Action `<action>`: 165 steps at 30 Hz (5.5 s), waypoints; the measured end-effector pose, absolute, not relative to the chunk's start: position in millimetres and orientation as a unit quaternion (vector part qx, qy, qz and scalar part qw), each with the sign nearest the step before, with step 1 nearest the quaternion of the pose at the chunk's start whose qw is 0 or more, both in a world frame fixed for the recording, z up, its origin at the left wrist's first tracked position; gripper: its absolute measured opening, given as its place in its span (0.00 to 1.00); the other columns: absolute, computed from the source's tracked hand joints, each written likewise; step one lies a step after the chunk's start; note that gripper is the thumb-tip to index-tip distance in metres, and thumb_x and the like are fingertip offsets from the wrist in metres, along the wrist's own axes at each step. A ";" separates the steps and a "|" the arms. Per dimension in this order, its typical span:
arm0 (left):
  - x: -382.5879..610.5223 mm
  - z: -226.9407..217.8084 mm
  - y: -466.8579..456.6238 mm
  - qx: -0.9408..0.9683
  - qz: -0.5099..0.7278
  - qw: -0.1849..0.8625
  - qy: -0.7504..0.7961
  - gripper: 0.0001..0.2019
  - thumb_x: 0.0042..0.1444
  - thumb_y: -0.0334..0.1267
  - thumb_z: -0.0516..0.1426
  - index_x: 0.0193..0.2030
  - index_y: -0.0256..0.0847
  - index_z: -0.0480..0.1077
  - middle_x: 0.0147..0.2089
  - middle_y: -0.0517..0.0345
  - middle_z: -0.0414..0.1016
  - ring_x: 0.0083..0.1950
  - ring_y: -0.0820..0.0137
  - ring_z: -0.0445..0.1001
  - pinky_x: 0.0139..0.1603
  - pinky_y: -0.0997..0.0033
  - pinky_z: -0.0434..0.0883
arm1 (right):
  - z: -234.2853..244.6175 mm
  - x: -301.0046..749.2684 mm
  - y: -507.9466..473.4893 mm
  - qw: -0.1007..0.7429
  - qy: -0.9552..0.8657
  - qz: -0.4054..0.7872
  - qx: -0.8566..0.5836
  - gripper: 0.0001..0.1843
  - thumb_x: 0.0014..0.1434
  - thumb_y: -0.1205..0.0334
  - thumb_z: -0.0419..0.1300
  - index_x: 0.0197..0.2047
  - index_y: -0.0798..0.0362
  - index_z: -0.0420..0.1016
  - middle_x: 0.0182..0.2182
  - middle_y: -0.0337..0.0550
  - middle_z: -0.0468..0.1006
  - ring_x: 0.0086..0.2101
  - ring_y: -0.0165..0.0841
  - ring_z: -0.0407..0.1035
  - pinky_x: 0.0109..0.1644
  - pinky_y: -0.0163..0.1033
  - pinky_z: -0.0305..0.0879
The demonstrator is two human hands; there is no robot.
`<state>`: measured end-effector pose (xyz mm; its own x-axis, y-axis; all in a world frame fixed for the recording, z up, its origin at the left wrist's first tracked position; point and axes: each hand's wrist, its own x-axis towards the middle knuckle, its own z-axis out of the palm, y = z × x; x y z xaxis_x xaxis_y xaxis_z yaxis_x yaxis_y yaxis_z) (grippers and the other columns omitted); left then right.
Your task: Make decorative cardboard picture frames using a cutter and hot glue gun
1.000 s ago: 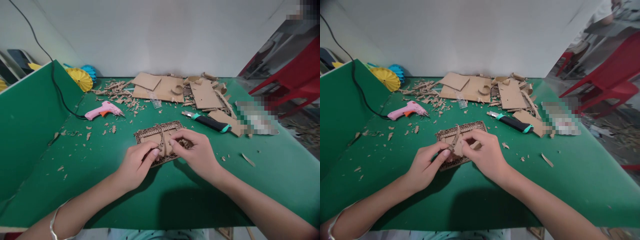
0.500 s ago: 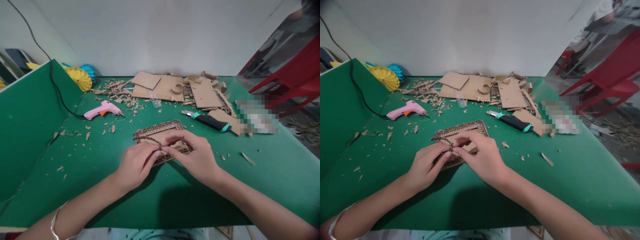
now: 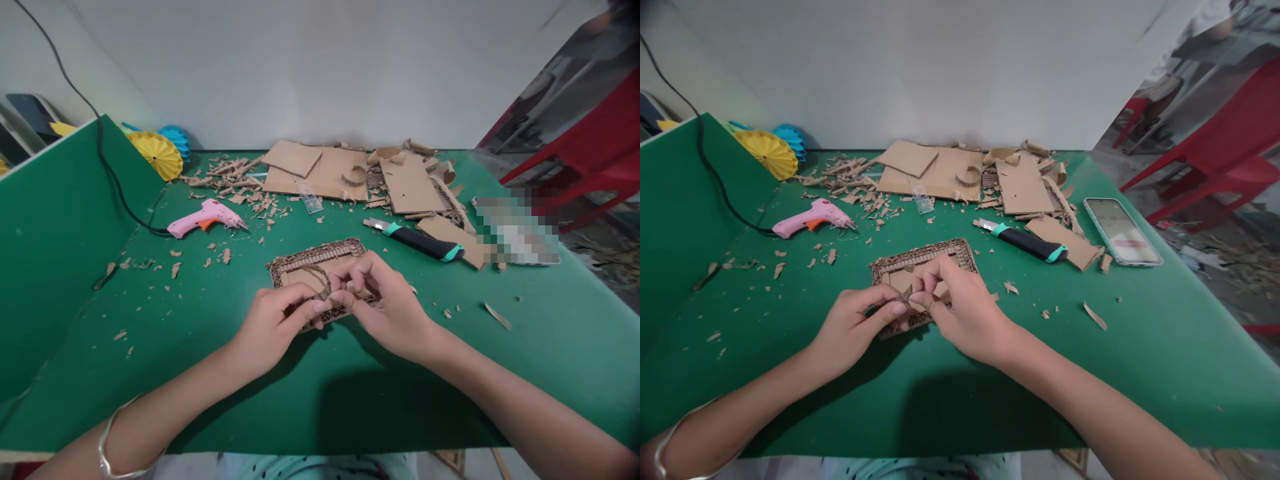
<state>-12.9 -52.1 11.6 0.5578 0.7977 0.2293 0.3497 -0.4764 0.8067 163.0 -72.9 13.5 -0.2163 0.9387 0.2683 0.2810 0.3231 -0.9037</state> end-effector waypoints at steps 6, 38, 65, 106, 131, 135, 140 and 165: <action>-14.1 14.0 -50.6 0.783 0.315 0.383 0.375 0.09 0.57 0.34 0.54 0.27 0.38 0.71 0.21 0.65 0.74 0.21 0.78 0.70 0.23 0.82 0.65 | 13.6 161.9 -72.7 0.476 -0.672 0.332 -0.459 0.07 0.55 0.68 0.57 0.33 0.49 0.61 0.30 0.37 0.72 0.31 0.28 0.68 0.36 0.37 0.65; -16.1 13.0 -55.5 0.851 0.338 0.257 0.308 0.10 0.60 0.30 0.48 0.32 0.37 0.69 0.26 0.60 0.72 0.28 0.77 0.70 0.30 0.80 0.65 | 16.1 163.9 -75.0 0.460 -0.740 0.317 -0.374 0.15 0.52 0.80 0.50 0.27 0.50 0.51 0.28 0.37 0.65 0.30 0.26 0.61 0.32 0.33 0.60; -19.2 5.9 -52.3 0.876 0.377 0.147 0.263 0.06 0.59 0.30 0.51 0.34 0.34 0.68 0.25 0.58 0.70 0.25 0.76 0.64 0.27 0.78 0.62 | 14.8 162.6 -75.1 0.478 -0.762 0.258 -0.352 0.14 0.54 0.76 0.54 0.29 0.50 0.54 0.27 0.37 0.70 0.29 0.26 0.66 0.30 0.32 0.64; -17.6 11.6 -52.5 0.822 0.368 0.294 0.320 0.07 0.60 0.32 0.50 0.40 0.40 0.69 0.32 0.60 0.75 0.32 0.76 0.73 0.33 0.79 0.68 | 17.3 165.3 -71.8 0.443 -0.676 0.401 -0.431 0.24 0.55 0.69 0.57 0.53 0.46 0.55 0.49 0.46 0.70 0.33 0.27 0.71 0.34 0.35 0.70; -15.6 8.0 -53.3 0.864 0.352 0.185 0.309 0.07 0.58 0.32 0.51 0.38 0.36 0.70 0.28 0.56 0.72 0.29 0.73 0.69 0.32 0.74 0.67 | 8.9 163.1 -75.5 0.433 -0.790 0.060 -0.430 0.13 0.56 0.70 0.55 0.44 0.48 0.67 0.33 0.40 0.78 0.35 0.31 0.73 0.38 0.35 0.69; -16.1 4.3 -53.7 0.884 0.351 0.121 0.283 0.07 0.58 0.32 0.51 0.38 0.35 0.69 0.30 0.53 0.74 0.30 0.72 0.70 0.33 0.72 0.68 | 4.9 163.6 -77.8 0.422 -0.807 0.035 -0.412 0.14 0.56 0.70 0.55 0.46 0.49 0.68 0.33 0.41 0.79 0.34 0.32 0.74 0.38 0.35 0.70; -15.8 3.0 -53.8 0.901 0.339 0.047 0.269 0.06 0.57 0.31 0.52 0.37 0.34 0.69 0.29 0.53 0.73 0.29 0.71 0.69 0.30 0.72 0.67 | 2.6 164.7 -79.2 0.407 -0.822 0.011 -0.397 0.16 0.56 0.72 0.54 0.47 0.51 0.67 0.32 0.42 0.78 0.33 0.34 0.73 0.37 0.37 0.69; -15.4 8.5 -55.1 0.817 0.325 0.263 0.397 0.09 0.59 0.34 0.49 0.42 0.37 0.69 0.25 0.62 0.73 0.28 0.75 0.70 0.31 0.76 0.65 | 7.9 182.9 -52.4 0.468 -0.699 0.152 -0.518 0.15 0.51 0.72 0.59 0.42 0.49 0.63 0.30 0.36 0.75 0.30 0.30 0.72 0.33 0.36 0.70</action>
